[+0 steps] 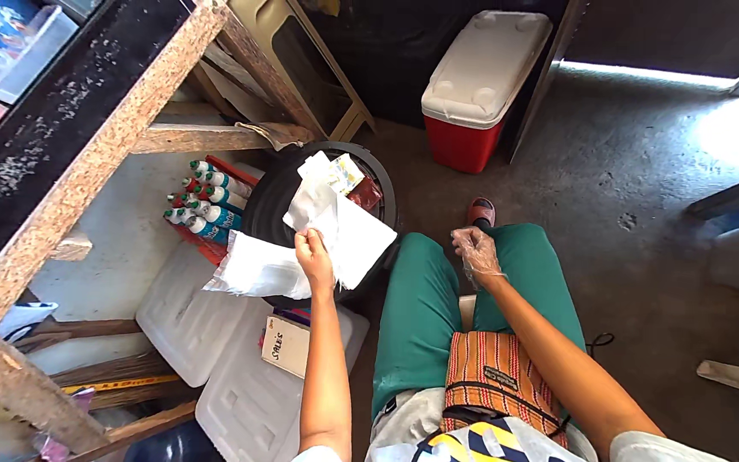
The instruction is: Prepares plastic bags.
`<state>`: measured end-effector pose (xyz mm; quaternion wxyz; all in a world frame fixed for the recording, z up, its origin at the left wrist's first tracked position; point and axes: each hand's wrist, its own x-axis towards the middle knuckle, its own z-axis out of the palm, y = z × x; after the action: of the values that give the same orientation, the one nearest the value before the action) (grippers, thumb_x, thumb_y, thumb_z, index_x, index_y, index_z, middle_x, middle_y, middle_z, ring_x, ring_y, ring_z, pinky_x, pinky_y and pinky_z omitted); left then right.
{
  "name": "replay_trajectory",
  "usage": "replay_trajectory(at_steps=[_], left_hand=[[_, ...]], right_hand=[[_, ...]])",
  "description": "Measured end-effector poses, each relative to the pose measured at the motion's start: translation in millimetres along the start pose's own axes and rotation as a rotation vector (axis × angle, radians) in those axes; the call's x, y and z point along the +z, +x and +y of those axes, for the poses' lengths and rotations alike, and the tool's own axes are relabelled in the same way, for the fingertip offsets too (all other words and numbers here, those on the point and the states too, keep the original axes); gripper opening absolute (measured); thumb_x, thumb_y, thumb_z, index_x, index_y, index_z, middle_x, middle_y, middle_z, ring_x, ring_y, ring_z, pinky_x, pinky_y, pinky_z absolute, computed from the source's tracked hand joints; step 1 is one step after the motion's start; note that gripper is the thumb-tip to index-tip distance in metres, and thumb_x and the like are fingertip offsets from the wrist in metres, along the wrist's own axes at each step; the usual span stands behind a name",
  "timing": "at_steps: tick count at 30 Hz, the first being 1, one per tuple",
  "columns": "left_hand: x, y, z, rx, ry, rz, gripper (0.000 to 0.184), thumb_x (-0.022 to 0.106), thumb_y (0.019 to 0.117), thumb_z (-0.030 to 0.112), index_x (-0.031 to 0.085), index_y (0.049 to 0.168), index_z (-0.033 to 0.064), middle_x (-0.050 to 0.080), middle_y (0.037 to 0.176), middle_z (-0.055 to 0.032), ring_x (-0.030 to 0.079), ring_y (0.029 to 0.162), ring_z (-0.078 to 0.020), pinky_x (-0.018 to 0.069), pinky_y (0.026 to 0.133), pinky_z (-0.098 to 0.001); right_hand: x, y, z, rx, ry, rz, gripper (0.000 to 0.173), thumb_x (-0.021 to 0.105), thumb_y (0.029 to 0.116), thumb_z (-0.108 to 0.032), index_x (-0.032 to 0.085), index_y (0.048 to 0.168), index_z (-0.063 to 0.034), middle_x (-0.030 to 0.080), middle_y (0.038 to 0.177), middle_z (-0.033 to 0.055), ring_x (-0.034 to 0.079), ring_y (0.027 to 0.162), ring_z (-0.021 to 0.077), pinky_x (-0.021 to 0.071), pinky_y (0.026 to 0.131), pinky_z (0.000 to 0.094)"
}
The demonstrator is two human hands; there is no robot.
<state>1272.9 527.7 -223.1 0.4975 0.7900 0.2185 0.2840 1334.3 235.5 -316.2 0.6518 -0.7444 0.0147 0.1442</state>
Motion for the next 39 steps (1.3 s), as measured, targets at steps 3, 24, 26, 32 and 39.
replay_trajectory(at_steps=[3,24,26,32,39], left_hand=[[-22,-21,49,0.256,0.187,-0.297,0.026,0.041,0.1089,0.015,0.058,0.115,-0.0045,0.062,0.094,-0.0078,0.059,0.079,-0.0050,0.0527,0.076,-0.0256],[-51,-111,49,-0.100,-0.368,-0.332,0.100,0.066,0.0922,0.051,0.012,0.157,-0.0022,0.052,0.147,-0.0115,0.060,0.125,-0.0146,0.0527,0.103,-0.0357],[-48,-118,61,-0.110,-0.477,-0.432,0.116,0.066,0.0846,0.069,0.015,0.155,-0.0077,0.060,0.137,-0.0083,0.064,0.117,-0.0081,0.0542,0.099,-0.0289],[-65,-107,114,0.064,-0.675,-0.313,0.031,0.052,0.0950,0.001,0.063,0.124,0.0018,0.075,0.108,0.0047,0.072,0.094,-0.0045,0.0609,0.082,-0.0236],[-58,-144,137,0.312,-0.606,-0.321,0.017,0.080,0.0822,0.011,0.078,0.094,0.0233,0.076,0.090,0.0131,0.070,0.082,0.0016,0.0596,0.075,-0.0179]], right_hand=[[19,-21,-66,0.060,0.071,-0.347,0.048,0.034,0.1123,-0.034,0.058,0.133,0.0015,0.070,0.113,0.0185,0.070,0.095,0.0238,0.0585,0.085,0.0405],[31,-113,-123,-0.195,0.666,-0.729,0.026,0.055,0.0923,0.002,0.062,0.115,-0.0089,0.070,0.095,-0.0040,0.066,0.085,0.0035,0.0569,0.079,0.0244],[36,-128,-135,-0.292,0.666,-0.768,0.023,0.056,0.0925,0.003,0.062,0.113,-0.0052,0.071,0.096,-0.0057,0.066,0.088,0.0015,0.0560,0.084,0.0234],[17,-143,-134,-0.700,0.470,-0.610,0.025,0.060,0.0951,-0.005,0.062,0.118,0.0043,0.070,0.104,-0.0034,0.065,0.095,-0.0003,0.0549,0.089,0.0229],[-42,-168,-113,-0.686,0.384,-0.612,0.076,0.078,0.0867,-0.042,0.050,0.145,-0.0029,0.066,0.131,0.0039,0.064,0.118,0.0125,0.0555,0.097,0.0316]])
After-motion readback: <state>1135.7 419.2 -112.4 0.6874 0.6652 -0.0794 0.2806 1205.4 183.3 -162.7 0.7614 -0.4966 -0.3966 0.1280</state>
